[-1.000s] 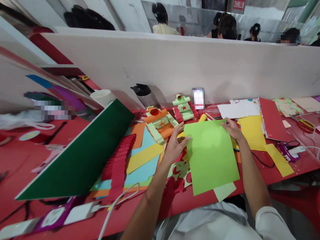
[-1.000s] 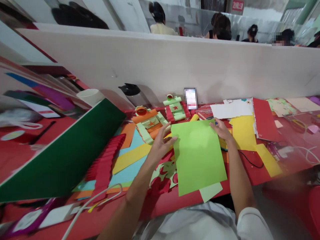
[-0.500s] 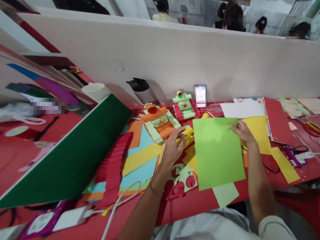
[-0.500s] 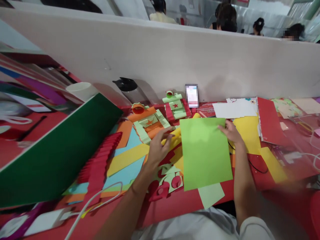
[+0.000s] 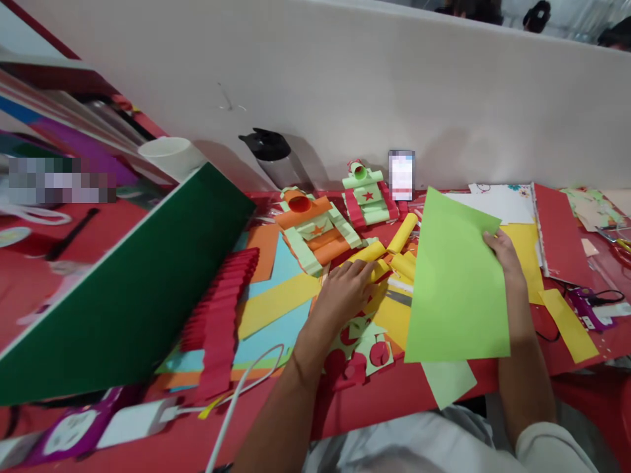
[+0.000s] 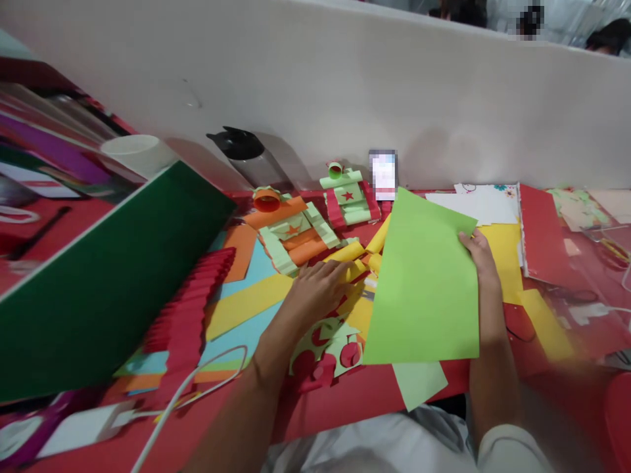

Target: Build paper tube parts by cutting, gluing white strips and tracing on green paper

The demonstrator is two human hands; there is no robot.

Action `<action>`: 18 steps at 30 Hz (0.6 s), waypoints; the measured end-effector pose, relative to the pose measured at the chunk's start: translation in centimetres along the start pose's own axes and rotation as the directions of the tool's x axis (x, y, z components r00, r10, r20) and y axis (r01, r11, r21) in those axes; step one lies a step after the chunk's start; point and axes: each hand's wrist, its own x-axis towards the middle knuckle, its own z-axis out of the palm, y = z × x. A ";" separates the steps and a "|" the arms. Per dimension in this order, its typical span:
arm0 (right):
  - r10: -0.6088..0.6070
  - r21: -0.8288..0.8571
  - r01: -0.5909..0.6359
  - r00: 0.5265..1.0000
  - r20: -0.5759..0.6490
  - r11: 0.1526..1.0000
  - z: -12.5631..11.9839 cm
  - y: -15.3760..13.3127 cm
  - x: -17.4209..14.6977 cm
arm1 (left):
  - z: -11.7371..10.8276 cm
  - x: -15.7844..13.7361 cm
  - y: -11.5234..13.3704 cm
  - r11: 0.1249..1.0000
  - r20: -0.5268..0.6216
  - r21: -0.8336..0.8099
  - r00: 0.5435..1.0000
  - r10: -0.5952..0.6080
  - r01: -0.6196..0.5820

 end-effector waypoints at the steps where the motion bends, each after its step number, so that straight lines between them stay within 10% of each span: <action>1: 0.007 0.016 -0.007 1.000 0.011 1.000 0.4 -0.3 -0.3 | -0.1 -0.1 0.2 1.000 0.017 0.009 1.000 -0.010 0.010; 9: 0.025 0.105 -0.030 0.998 0.050 0.994 1.5 -0.8 -0.8 | -0.5 -0.2 0.3 0.995 -0.029 -0.072 0.997 -0.078 0.075; 18: 0.048 0.090 -0.065 0.983 0.179 0.994 2.7 -1.2 -1.5 | -0.2 0.3 0.0 0.799 -0.226 -0.595 0.937 -0.266 0.083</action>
